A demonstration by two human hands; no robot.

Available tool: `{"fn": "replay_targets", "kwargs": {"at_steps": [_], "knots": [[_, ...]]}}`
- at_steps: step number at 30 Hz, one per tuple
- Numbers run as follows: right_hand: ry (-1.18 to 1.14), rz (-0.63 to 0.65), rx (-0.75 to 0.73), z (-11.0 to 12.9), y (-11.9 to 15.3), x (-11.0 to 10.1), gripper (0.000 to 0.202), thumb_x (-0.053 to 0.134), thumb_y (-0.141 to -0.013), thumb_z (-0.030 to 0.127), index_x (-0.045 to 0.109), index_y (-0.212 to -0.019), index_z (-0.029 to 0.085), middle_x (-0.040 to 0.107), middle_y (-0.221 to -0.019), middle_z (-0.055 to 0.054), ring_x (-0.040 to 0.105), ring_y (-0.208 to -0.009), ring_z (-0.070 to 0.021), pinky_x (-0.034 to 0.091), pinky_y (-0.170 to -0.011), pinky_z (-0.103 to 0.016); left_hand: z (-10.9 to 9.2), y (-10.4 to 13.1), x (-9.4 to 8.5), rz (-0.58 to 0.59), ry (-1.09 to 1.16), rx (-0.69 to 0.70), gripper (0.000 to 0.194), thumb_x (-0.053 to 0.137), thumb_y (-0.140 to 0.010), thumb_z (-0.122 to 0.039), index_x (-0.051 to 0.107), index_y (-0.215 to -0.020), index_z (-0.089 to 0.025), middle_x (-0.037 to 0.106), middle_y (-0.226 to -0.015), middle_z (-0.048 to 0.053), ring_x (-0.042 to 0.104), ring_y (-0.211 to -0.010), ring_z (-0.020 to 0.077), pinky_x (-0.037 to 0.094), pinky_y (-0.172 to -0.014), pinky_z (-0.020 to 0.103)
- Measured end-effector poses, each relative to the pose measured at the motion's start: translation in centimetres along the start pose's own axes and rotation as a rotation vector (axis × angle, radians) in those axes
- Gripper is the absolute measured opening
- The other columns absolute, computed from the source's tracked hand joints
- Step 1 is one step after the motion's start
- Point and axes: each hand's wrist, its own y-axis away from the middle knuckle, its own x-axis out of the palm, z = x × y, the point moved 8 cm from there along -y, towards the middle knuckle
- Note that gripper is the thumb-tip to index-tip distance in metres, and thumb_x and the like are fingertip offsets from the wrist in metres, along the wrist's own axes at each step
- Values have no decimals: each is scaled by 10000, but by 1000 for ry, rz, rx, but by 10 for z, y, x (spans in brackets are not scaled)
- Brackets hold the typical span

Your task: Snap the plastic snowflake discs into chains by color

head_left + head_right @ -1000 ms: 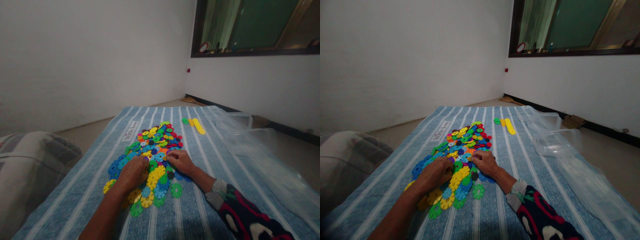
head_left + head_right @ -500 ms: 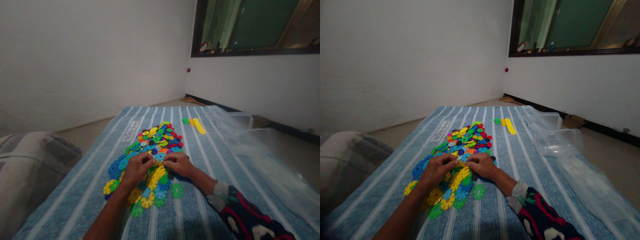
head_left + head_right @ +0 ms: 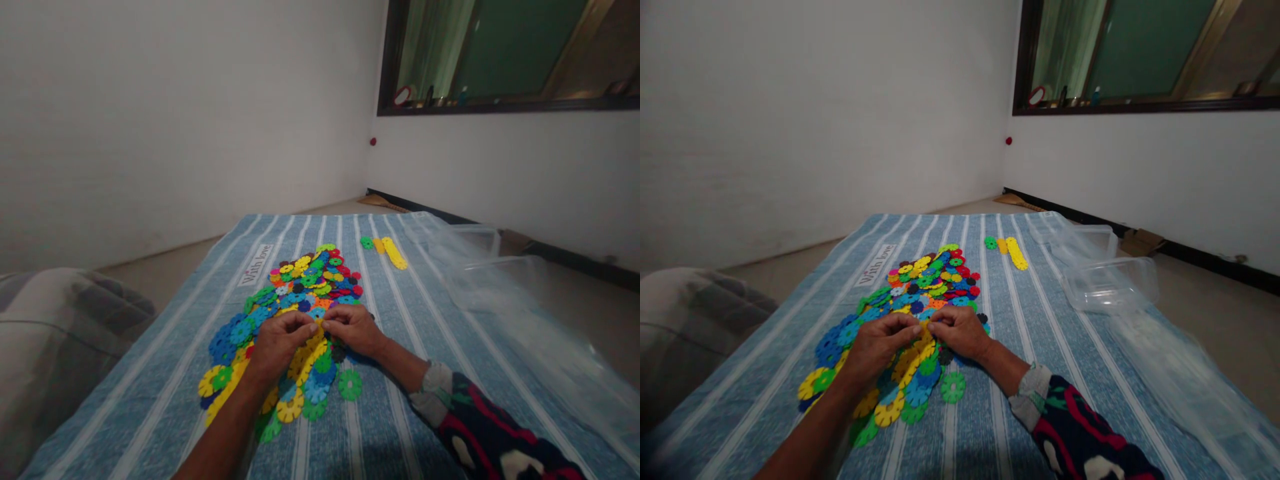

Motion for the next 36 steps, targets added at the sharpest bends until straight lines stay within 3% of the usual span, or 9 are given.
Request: {"fn": "replay_targets", "kwargs": {"at_steps": [11,14,16,19,22,24,25,29,36], "knots": [[-203,130,148,-6,-2,7,185,645,-724,347,635,-760,166,570,-503,56,465,-388,-70,366,-400,-175,2,0,8,24,64,-36,259,704,-599,-412,718,-679,-166,699,-670,26,611,-632,163,488,-622,271],[-171,175,145,-6,-9,-1,173,649,-720,334,636,-752,164,567,-493,56,469,-393,-69,361,-406,-169,1,0,7,-14,56,-6,260,704,-613,-406,741,-719,-172,728,-711,37,644,-670,185,508,-647,284],[-83,149,134,-10,-21,-22,156,645,-722,314,645,-759,163,568,-492,56,470,-398,-71,366,-415,-172,-1,0,2,-74,35,30,247,702,-623,-399,747,-730,-181,739,-730,37,658,-695,195,517,-668,290],[157,-50,166,-24,-49,-82,134,599,-757,273,665,-768,157,578,-505,48,484,-409,-82,378,-430,-182,-4,1,-4,-125,-7,81,231,672,-662,-410,740,-700,-192,734,-700,26,661,-679,195,519,-661,289],[604,-248,214,-34,-77,-151,172,565,-801,235,708,-810,140,633,-564,11,581,-530,-108,430,-540,-192,-6,2,-6,-112,-45,105,242,642,-687,-422,726,-667,-196,719,-651,16,655,-646,192,516,-639,283],[923,-281,256,-38,-94,-183,227,534,-845,254,735,-899,164,701,-683,-14,642,-664,-128,452,-629,-199,-7,2,-7,-111,-81,114,243,635,-691,-424,725,-666,-200,722,-659,15,657,-658,193,518,-657,284],[975,-292,266,-40,-101,-195,226,545,-837,243,744,-913,168,730,-780,-37,660,-754,-148,456,-674,-210,-6,2,-8,-113,-101,115,245,633,-693,-427,727,-675,-202,726,-671,15,659,-667,194,518,-669,286],[1079,-282,296,-49,-121,-218,252,553,-827,228,755,-976,204,734,-1041,-61,650,-961,-192,450,-751,-227,-4,1,-7,-107,-155,132,270,618,-707,-453,720,-686,-204,730,-694,18,666,-680,197,512,-665,283],[1173,-212,344,-66,-137,-220,280,551,-813,238,755,-1005,221,722,-1092,-71,652,-982,-214,453,-734,-239,-1,2,-5,-67,-178,148,291,585,-747,-461,709,-704,-201,735,-739,32,679,-723,206,504,-684,291]]}}
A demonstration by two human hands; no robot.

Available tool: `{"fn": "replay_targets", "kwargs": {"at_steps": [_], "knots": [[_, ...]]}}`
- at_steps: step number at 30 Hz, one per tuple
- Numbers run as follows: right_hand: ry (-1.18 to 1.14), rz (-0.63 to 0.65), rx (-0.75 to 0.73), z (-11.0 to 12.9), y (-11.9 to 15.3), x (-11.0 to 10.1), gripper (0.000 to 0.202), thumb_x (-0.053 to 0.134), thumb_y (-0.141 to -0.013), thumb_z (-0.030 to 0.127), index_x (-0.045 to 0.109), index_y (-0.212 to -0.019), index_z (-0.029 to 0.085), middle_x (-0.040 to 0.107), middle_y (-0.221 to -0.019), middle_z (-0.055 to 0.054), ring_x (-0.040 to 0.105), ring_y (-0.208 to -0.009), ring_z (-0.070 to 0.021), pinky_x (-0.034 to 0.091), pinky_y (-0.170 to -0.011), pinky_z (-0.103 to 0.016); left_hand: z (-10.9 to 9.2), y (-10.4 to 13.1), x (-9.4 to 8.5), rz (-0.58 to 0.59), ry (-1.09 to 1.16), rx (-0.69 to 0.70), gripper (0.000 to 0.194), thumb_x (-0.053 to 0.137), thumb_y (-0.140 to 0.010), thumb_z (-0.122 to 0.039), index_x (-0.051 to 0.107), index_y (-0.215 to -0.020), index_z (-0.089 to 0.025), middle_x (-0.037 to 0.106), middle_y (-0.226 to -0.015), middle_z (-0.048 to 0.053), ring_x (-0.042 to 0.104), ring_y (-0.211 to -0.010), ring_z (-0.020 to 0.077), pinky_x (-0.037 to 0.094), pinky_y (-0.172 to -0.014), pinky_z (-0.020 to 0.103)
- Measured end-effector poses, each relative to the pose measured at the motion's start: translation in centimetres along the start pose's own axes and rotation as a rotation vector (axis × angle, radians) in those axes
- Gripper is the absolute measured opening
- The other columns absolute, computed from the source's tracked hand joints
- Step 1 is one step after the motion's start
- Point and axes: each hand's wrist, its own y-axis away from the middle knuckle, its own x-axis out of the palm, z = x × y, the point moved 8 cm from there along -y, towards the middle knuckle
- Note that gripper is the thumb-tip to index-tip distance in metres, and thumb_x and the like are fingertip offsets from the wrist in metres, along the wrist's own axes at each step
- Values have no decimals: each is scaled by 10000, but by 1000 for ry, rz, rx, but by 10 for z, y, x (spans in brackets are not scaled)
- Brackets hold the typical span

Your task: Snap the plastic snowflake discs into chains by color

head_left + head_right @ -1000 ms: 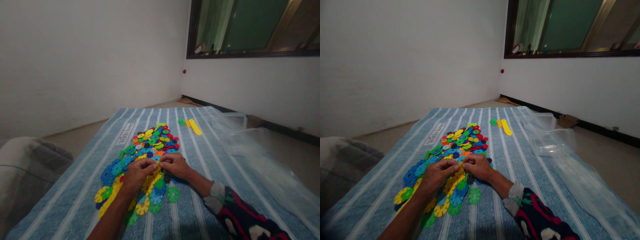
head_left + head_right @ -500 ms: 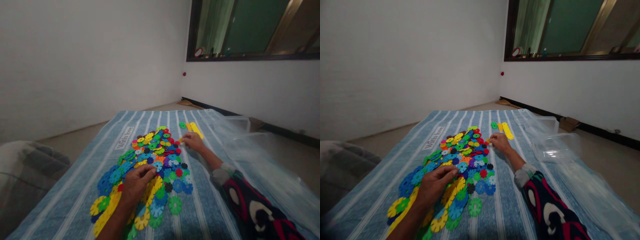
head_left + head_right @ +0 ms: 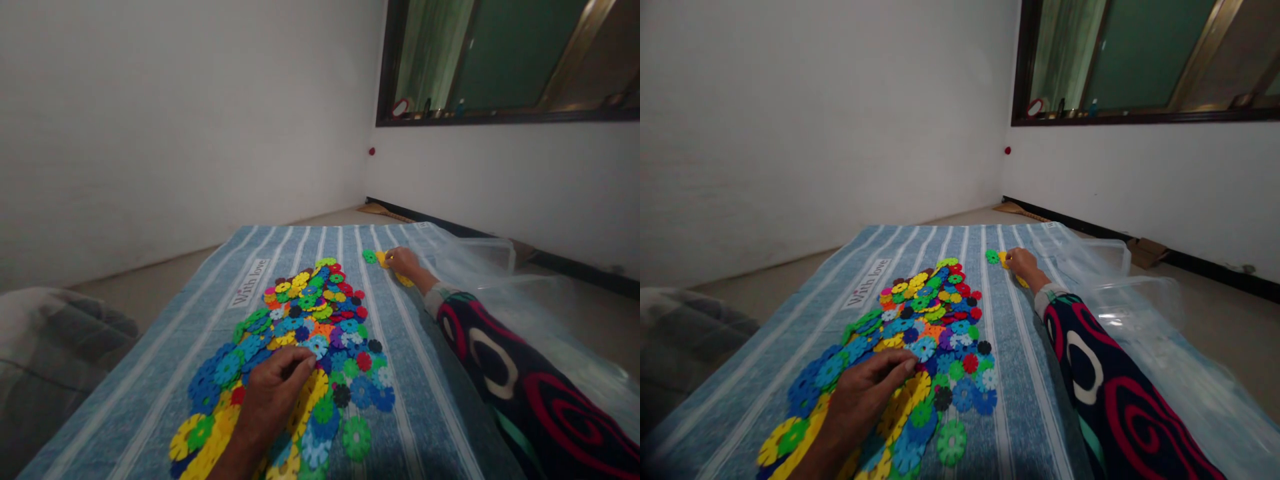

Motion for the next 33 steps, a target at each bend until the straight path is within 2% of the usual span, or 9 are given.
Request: {"fn": "replay_targets", "kwargs": {"at_steps": [11,18,23,28,33], "knots": [[84,62,14,-6,-10,12,313,547,-813,225,733,-1064,209,708,-1115,-92,651,-1006,-230,470,-763,-255,-2,1,2,28,-24,27,296,573,-773,-461,703,-700,-206,720,-735,29,667,-711,192,495,-674,279],[136,89,-38,2,-5,11,390,496,-874,218,648,-1232,245,650,-1252,-79,605,-1120,-237,461,-868,-285,0,1,5,47,-37,21,295,569,-781,-456,701,-699,-206,715,-736,28,664,-718,190,493,-676,273],[172,174,-142,20,0,11,348,553,-851,219,694,-1163,283,675,-1207,-58,625,-1080,-228,460,-865,-268,-2,1,5,58,-52,38,299,561,-792,-454,702,-699,-207,711,-718,25,655,-694,183,488,-658,268],[217,230,-199,33,3,11,277,581,-832,193,748,-1050,226,706,-1115,-108,645,-1047,-248,462,-851,-281,0,1,6,79,-55,28,302,553,-801,-446,705,-709,-203,707,-726,30,649,-697,186,485,-655,273],[219,228,-200,36,1,10,244,596,-830,189,760,-1009,196,710,-1098,-139,657,-1028,-263,468,-844,-293,0,2,8,98,-64,28,311,548,-801,-451,704,-704,-200,704,-719,29,640,-681,181,474,-636,267]]}}
